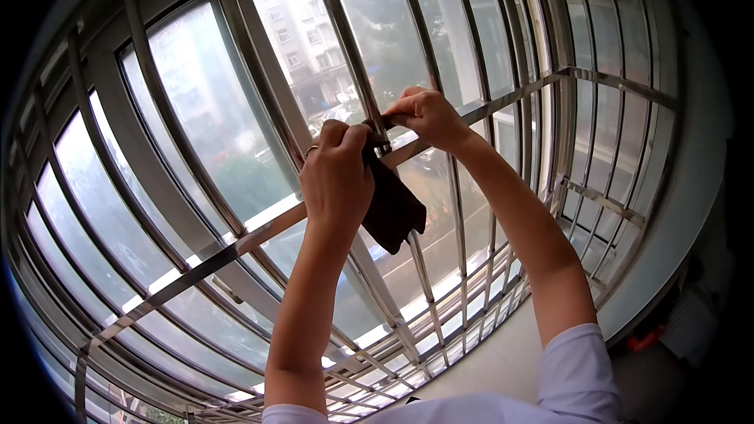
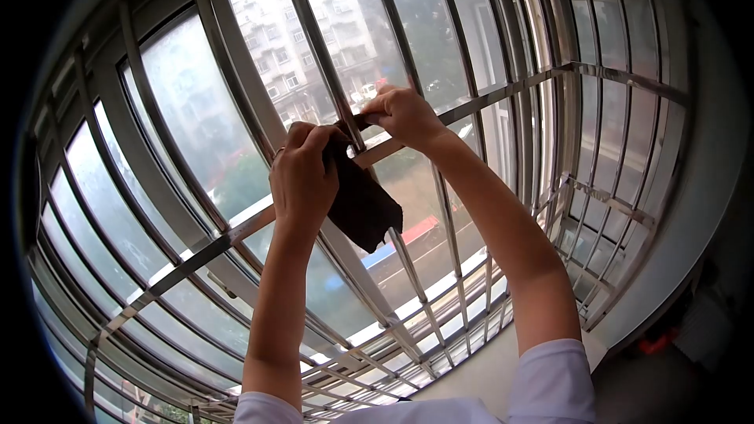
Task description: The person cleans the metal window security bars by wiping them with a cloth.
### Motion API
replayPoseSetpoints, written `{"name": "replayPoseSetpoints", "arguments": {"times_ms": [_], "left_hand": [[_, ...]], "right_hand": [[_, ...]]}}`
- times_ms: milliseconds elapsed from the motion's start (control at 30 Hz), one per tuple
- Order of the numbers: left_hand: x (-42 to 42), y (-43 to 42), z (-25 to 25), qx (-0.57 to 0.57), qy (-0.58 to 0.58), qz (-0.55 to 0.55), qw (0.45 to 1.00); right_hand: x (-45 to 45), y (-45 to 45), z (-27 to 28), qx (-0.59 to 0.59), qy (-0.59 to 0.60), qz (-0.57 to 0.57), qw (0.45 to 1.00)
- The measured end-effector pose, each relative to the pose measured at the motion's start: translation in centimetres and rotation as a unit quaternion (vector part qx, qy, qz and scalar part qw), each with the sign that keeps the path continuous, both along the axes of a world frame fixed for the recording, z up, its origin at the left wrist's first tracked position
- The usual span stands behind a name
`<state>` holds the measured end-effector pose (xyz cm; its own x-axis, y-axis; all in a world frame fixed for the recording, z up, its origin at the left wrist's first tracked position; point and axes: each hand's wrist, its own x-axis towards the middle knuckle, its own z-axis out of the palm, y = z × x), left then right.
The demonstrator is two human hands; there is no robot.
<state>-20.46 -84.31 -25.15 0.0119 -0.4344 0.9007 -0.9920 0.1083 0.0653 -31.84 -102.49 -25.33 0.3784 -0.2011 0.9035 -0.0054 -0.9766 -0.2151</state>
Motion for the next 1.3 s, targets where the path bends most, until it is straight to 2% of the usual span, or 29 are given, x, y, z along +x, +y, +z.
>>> {"name": "replayPoseSetpoints", "arguments": {"times_ms": [67,167,200,267,300,333,400,433,500,533,633,667,733,800,867,933,1000,1033,1100,1133,1200,1233,1300], "left_hand": [[0.2,1.2,-1.0,0.040,-0.038,0.058,0.997],[0.4,1.4,-2.8,0.044,-0.070,0.080,0.993],[-0.2,1.5,-2.9,0.053,-0.074,0.101,0.991],[-1.0,2.1,-3.2,0.072,-0.073,0.062,0.993],[-1.2,1.7,-4.3,0.065,-0.095,0.087,0.990],[-1.2,1.4,-5.2,0.058,-0.116,0.110,0.985],[-0.7,1.5,-5.3,0.051,-0.111,0.099,0.988],[-0.6,1.9,-4.9,0.055,-0.098,0.073,0.991],[-0.5,1.6,-4.5,0.053,-0.085,0.042,0.994],[-0.4,1.2,-4.3,0.053,-0.085,0.037,0.994],[-0.2,0.4,-3.7,0.033,-0.070,0.023,0.997],[-0.2,0.4,-3.9,0.041,-0.086,0.044,0.994],[0.2,0.6,-4.1,0.045,-0.099,0.044,0.993],[0.7,1.3,-4.5,0.036,-0.090,0.032,0.995],[1.0,2.3,-4.9,0.051,-0.071,0.024,0.996],[1.0,2.2,-5.1,0.049,-0.065,0.021,0.996],[0.8,2.1,-5.0,0.031,-0.045,0.009,0.998],[0.9,1.5,-5.5,0.012,-0.027,-0.010,1.000],[0.6,1.2,-5.9,-0.015,-0.007,-0.033,0.999],[0.4,1.0,-5.9,-0.043,0.011,-0.054,0.998],[0.2,0.8,-5.6,-0.030,0.003,-0.022,0.999],[0.1,0.4,-5.1,-0.052,-0.037,0.020,0.998],[0.0,-0.4,-3.8,-0.085,-0.086,0.078,0.990]], "right_hand": [[-1.9,1.5,-0.2,-0.019,0.023,-0.013,0.999],[-2.8,4.0,-0.5,0.104,0.085,-0.042,0.990],[-2.6,4.1,-0.3,0.098,0.087,-0.044,0.990],[-1.7,3.8,-0.7,-0.012,0.050,-0.053,0.997],[-1.2,3.4,-0.6,-0.030,0.067,-0.066,0.995],[-0.7,3.4,-0.7,-0.030,0.067,-0.069,0.995],[-0.1,3.6,-0.6,0.047,0.083,-0.079,0.992],[-0.2,4.0,-0.6,0.047,0.082,-0.085,0.992],[-0.7,5.4,-0.8,-0.092,0.090,-0.202,0.971],[-1.0,6.5,-0.8,-0.092,0.090,-0.207,0.970],[-1.2,8.9,-1.0,-0.167,0.130,-0.317,0.924],[-1.1,8.8,-0.9,-0.167,0.135,-0.317,0.924],[-0.9,8.2,0.0,-0.092,0.156,-0.311,0.933],[-0.2,6.8,0.3,-0.087,0.157,-0.309,0.934],[-0.2,5.6,0.3,-0.007,0.150,-0.224,0.963],[-0.4,5.9,0.4,0.000,0.146,-0.224,0.964],[-0.8,6.4,1.0,0.031,0.194,-0.219,0.956],[-1.2,6.8,1.2,0.029,0.194,-0.219,0.956],[-1.9,7.5,1.4,-0.069,0.216,-0.237,0.945],[-2.1,7.5,1.6,-0.073,0.219,-0.233,0.945],[-2.5,6.9,1.5,-0.020,0.207,-0.175,0.962],[-2.9,5.7,1.5,0.008,0.199,-0.114,0.973],[-3.9,3.9,1.8,0.043,0.164,-0.061,0.984]]}}
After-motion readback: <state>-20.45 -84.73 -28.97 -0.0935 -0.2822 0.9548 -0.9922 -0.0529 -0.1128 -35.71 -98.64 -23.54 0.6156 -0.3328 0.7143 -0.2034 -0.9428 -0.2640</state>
